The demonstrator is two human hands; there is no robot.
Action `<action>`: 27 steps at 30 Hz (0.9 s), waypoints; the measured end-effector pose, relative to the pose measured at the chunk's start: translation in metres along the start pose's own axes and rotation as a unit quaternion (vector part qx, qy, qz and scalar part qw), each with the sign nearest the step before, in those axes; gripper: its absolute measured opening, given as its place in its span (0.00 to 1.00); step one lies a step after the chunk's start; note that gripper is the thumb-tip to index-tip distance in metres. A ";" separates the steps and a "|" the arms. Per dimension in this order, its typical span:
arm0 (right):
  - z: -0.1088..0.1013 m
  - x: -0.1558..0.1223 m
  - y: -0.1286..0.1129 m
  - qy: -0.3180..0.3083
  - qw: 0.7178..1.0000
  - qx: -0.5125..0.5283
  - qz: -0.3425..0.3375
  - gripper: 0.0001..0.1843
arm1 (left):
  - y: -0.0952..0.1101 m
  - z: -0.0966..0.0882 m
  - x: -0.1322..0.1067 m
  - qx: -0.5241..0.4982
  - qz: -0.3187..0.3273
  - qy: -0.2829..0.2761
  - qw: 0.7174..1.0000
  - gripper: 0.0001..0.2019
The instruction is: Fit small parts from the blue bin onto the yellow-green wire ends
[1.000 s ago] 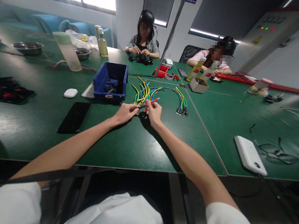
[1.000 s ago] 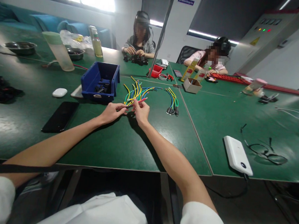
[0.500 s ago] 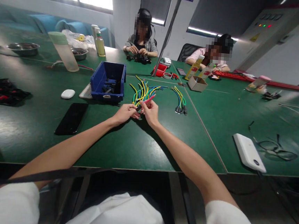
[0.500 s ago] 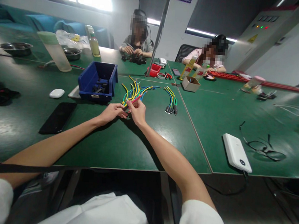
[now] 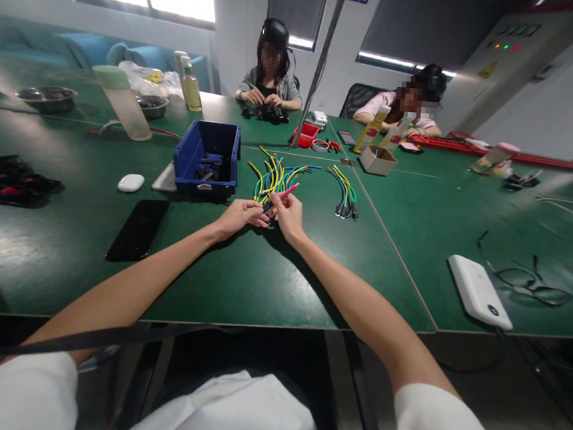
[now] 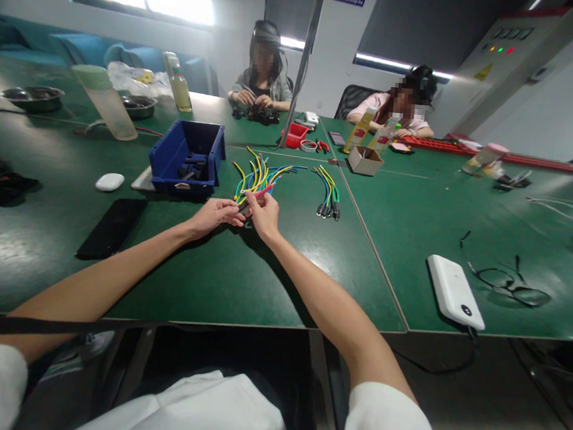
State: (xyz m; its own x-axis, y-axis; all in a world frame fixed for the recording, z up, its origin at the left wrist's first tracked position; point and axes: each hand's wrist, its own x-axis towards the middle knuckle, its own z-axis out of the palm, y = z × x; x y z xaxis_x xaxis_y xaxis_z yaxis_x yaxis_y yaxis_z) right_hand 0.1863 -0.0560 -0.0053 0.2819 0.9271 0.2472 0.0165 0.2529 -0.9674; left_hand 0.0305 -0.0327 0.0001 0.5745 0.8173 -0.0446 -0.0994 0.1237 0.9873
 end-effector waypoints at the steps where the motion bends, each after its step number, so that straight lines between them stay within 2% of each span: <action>1: 0.000 0.000 0.000 -0.001 1.000 -0.001 0.001 0.23 | 0.000 -0.001 0.000 0.001 -0.002 -0.005 1.000 0.15; 10: 0.001 -0.001 -0.004 -0.034 0.999 0.022 0.005 0.22 | 0.004 -0.004 0.000 -0.010 -0.026 -0.027 0.999 0.15; 19: 0.001 0.000 -0.001 -0.038 0.999 0.018 0.019 0.29 | 0.003 -0.003 -0.002 0.022 -0.008 -0.028 0.999 0.17; 27: 0.002 -0.003 -0.005 -0.068 0.997 0.018 0.011 0.29 | 0.002 -0.003 -0.002 0.031 0.013 -0.041 0.999 0.19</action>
State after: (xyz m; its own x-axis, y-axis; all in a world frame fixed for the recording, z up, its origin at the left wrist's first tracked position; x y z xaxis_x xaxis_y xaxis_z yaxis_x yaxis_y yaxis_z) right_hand 0.1832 -0.0597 -0.0011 0.1486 0.9611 0.2327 -0.0240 0.2388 -0.9708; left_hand 0.0266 -0.0321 0.0015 0.6368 0.7710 -0.0085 -0.0670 0.0663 0.9955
